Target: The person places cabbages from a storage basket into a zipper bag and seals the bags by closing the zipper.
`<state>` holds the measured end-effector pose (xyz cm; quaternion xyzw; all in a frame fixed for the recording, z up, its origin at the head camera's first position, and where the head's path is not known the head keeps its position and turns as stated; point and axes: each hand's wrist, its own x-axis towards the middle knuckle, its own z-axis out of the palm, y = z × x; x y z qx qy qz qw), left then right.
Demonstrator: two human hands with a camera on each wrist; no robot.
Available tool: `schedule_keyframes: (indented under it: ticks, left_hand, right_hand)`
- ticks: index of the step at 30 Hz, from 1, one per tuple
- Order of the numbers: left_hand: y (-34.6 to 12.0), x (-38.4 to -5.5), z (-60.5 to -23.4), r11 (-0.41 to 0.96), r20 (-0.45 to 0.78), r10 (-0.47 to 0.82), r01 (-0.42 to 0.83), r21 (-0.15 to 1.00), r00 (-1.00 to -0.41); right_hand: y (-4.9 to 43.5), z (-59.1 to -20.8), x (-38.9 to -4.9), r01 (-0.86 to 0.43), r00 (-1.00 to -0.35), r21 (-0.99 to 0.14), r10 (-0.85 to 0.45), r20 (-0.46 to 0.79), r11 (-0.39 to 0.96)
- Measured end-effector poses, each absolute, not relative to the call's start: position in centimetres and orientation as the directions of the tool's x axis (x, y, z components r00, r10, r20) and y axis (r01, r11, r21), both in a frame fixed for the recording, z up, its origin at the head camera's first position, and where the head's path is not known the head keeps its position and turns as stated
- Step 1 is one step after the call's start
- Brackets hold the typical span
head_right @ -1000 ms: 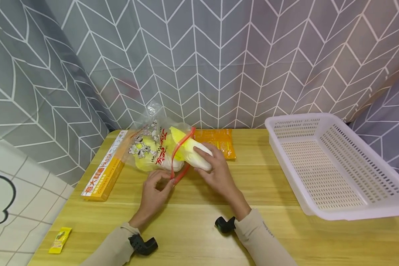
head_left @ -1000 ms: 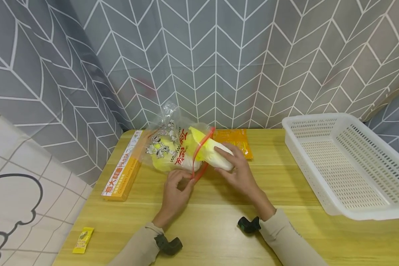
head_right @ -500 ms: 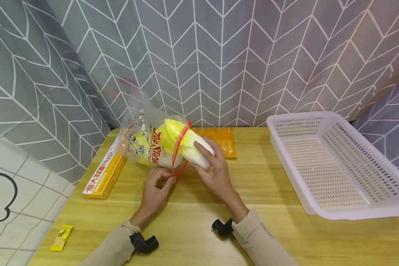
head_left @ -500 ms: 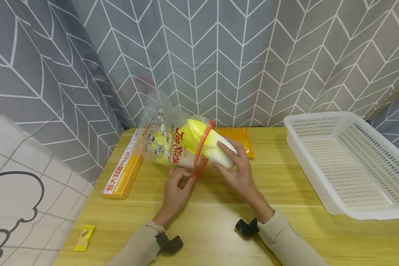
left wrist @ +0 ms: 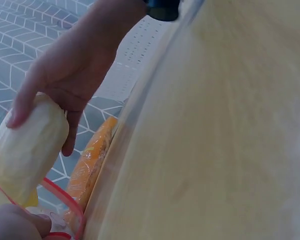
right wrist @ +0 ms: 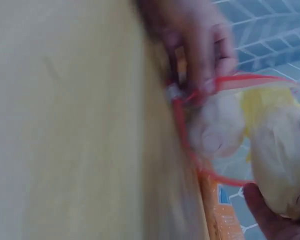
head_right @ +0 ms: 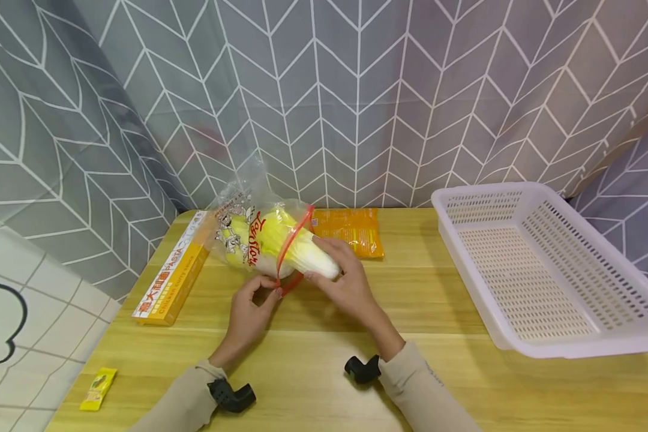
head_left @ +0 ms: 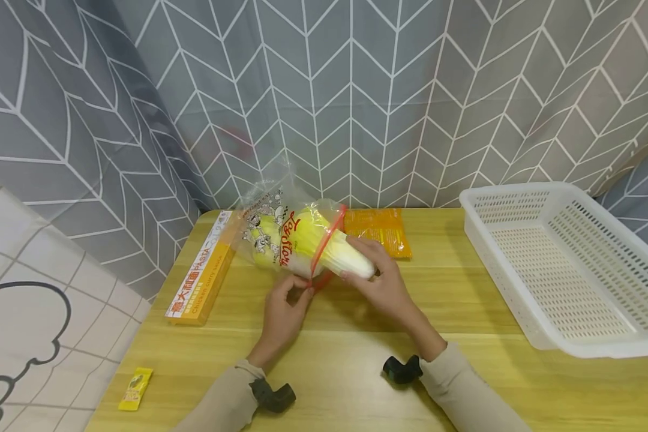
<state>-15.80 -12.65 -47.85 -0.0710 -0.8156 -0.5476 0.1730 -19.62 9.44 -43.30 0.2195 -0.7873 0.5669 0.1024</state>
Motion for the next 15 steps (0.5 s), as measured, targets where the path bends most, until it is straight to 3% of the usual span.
schedule_keyframes:
  ticks: [3,6,10,15]
  left_hand:
    - [-12.7,-15.8,-48.0,0.389,0.361,-0.066,0.309,0.868,-0.93]
    - [-12.6,-16.0,-48.1,0.369,0.361,-0.059,0.316,0.874,-0.931]
    - [-12.6,-15.9,-47.9,0.341,0.342,-0.054,0.305,0.889,-0.938]
    - [-12.6,-15.8,-47.8,0.348,0.323,-0.065,0.282,0.894,-0.944]
  right_hand:
    - [9.6,-43.1,-19.8,-0.278,-0.947,-0.948,-0.212,0.243,0.155]
    - [9.7,-43.0,-20.1,-0.194,-0.962,-0.976,-0.214,0.169,0.097]
    - [9.4,-43.0,-20.5,-0.236,-0.954,-0.969,-0.209,0.216,0.077]
    - [8.8,-42.9,-20.7,-0.39,-0.914,-0.91,-0.182,0.363,0.142]
